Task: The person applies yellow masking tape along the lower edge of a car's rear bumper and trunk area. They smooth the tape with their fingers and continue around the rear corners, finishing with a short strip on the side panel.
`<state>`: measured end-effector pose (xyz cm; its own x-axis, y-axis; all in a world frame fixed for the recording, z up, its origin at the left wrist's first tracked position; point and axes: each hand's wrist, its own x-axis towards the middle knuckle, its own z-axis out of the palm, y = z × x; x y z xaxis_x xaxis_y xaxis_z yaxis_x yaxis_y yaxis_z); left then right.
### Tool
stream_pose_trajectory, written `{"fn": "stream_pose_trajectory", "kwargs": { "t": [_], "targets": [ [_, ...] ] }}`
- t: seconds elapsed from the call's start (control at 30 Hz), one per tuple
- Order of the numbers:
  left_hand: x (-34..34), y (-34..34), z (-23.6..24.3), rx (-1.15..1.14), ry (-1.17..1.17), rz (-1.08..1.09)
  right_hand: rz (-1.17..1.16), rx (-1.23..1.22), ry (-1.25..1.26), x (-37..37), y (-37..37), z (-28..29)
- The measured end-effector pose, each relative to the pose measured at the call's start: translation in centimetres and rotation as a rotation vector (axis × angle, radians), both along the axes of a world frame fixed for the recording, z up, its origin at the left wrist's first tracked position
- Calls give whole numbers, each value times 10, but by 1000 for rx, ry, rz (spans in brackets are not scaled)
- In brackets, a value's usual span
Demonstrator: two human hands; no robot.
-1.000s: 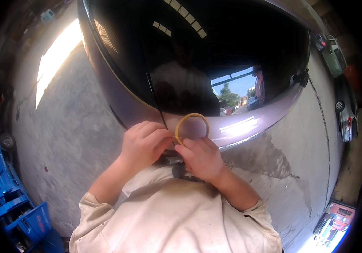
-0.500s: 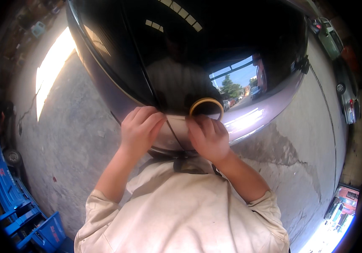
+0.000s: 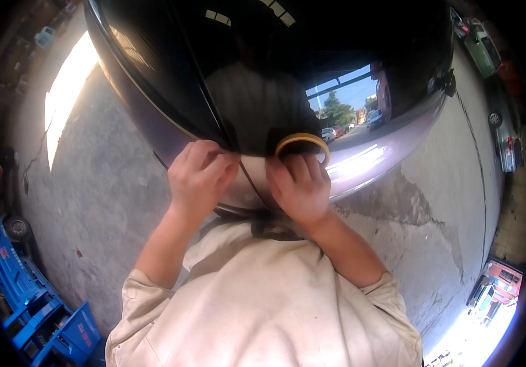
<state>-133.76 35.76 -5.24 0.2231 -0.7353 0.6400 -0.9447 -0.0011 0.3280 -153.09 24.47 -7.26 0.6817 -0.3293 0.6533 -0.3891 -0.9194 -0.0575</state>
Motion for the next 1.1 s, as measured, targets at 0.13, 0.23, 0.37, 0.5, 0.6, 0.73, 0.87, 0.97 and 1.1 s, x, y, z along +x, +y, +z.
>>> {"fn": "stream_pose_trajectory", "kwargs": {
  "t": [0.13,0.23,0.37,0.5,0.6,0.73,0.87,0.97,1.1],
  "targets": [
    [-5,-3,1,-5,3,48,-4,11,-34,3,-2,-2],
    [-7,-3,1,-12,-19,72,-17,-12,-41,5,-1,-3],
    [-7,-4,1,-10,-4,99,-49,60,-51,10,4,4],
    [-6,-3,-2,13,65,100,-56,85,-55,11,4,7],
    [-9,-9,2,15,78,120,-63,86,-51,10,2,6],
    [-9,-8,4,71,162,146,-56,89,-55,13,0,6],
    [-10,-9,11,120,220,160,-86,164,-60,16,2,11],
    [-10,-8,14,141,247,163,-143,201,-21,19,8,19],
    [-10,-7,21,165,312,218,-166,245,0,23,10,23]
  ]
}}
